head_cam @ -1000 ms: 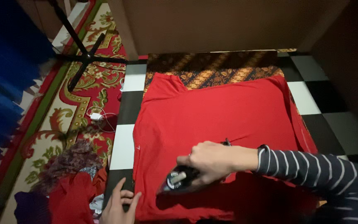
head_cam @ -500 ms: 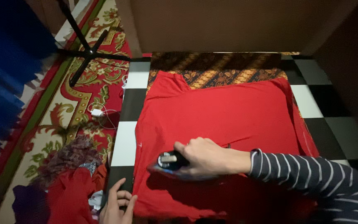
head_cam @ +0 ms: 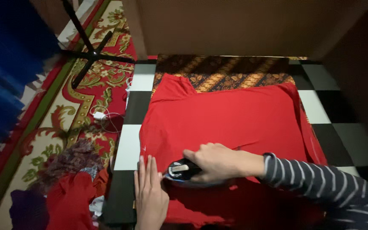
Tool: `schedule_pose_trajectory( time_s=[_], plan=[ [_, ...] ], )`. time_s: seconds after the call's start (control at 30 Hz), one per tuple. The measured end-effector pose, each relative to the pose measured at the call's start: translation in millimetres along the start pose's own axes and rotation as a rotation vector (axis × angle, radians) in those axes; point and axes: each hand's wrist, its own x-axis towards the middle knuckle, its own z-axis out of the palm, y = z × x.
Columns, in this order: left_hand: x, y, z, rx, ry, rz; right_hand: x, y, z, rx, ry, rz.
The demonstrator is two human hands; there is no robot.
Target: The person irons a red t-shirt on a patterned cloth laid over a checkered floor. They spread the shirt flat, smooth it with their hands, and use a steam iron to remove wrinkles from the front and back. The person flips the shirt over to iron the other side and continues smoothing the fabric until the end of the clip.
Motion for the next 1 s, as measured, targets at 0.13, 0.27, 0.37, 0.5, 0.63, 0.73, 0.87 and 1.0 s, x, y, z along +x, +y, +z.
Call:
schedule_pose_trajectory(
  time_s=[0.13,0.27,0.37,0.5,0.63,0.73,0.87,1.0],
  plan=[
    [7.0,2.7,3.0,0.128,-0.097,-0.05,-25.4,15.5,2.4,-0.027,-0.023,0.065],
    [7.4,10.7,-2.1,0.261,-0.151,-0.057,-44.3,41.9,7.5,0.026,0.083,0.371],
    [15.3,14.8,-6.3,0.27,-0.332,-0.133,-36.6,75.5,0.3,-0.035,0.183,0.595],
    [18.6,14.7,-10.3,0.277,-0.43,-0.153,-18.3,127.4,-26.4,-0.071,0.277,0.771],
    [12.0,14.3,-9.0,0.255,-0.294,-0.086,-5.1,165.7,-52.5,0.069,0.234,0.767],
    [8.7,13.1,-8.2,0.243,-0.219,-0.058,-15.1,166.4,-55.1,0.178,0.115,0.619],
    [11.6,14.0,-8.1,0.253,-0.236,-0.066,-40.6,137.3,-44.7,0.207,-0.082,0.454],
    [19.8,20.4,-11.7,0.307,-0.379,-0.151,-80.2,112.8,-11.7,0.229,-0.287,0.349]
  ],
)
